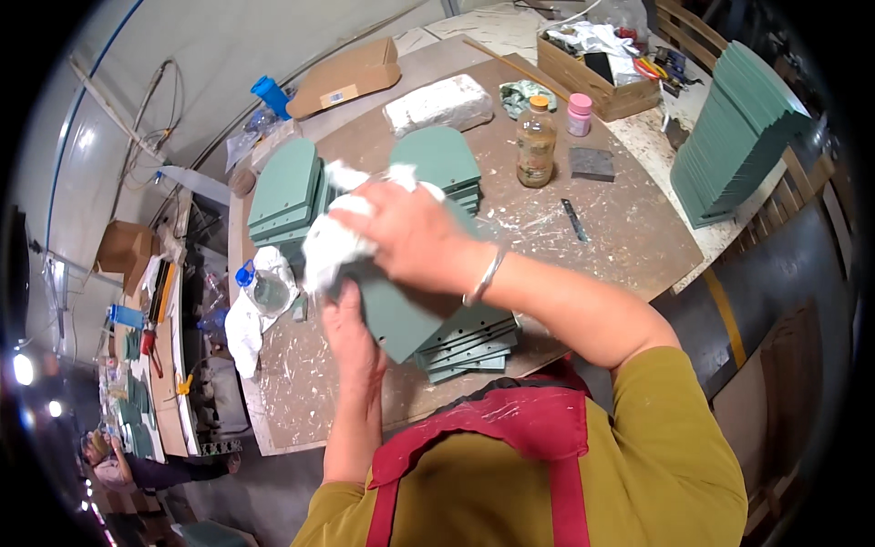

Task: The person cleans green wooden chair components using a cloth and a liquid from a bottle, then stacks them on a workbench.

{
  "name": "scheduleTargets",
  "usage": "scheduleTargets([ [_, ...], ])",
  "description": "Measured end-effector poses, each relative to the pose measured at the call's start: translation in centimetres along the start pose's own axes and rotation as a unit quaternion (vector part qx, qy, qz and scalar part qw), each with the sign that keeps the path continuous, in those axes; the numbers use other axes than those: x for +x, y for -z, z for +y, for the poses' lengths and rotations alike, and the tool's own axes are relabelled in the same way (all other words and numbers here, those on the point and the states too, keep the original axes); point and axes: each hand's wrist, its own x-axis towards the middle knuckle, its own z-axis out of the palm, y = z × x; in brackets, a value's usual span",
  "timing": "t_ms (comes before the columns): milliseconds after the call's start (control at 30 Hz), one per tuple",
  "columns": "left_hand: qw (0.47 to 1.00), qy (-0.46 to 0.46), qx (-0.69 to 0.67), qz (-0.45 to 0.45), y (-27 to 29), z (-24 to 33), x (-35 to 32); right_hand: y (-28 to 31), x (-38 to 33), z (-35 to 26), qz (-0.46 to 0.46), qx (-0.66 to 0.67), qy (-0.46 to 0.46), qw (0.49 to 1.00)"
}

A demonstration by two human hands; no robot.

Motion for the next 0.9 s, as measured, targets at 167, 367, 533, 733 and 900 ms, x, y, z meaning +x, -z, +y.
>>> scheduleTargets([
  [167, 0.997, -0.059, -0.044, 0.033, 0.2, 2.2, 0.7, -1.8, -3.2, 4.1, 0.087, 0.39, -0.291, 0.869],
  [367, 0.98, -0.068, -0.15, 0.113, -0.9, 2.3, 3.6, -4.7, -4.6, -1.8, 0.215, 0.69, -0.423, 0.546],
  [533, 0.975, 0.065, -0.135, -0.164, 4.3, 2.3, 4.1, 1.0, -3.9, 1.9, 0.168, 0.566, -0.388, 0.707],
  [733, 0.997, -0.042, -0.021, -0.062, -1.0, 1.4, 4.9, 0.0, -3.0, 2.2, 0.211, 0.499, -0.327, 0.774],
  [900, 0.999, -0.017, -0.004, -0.036, -2.1, 1.0, 9.7, 0.0, -6.1, 2.2, 0.183, 0.571, -0.429, 0.675],
])
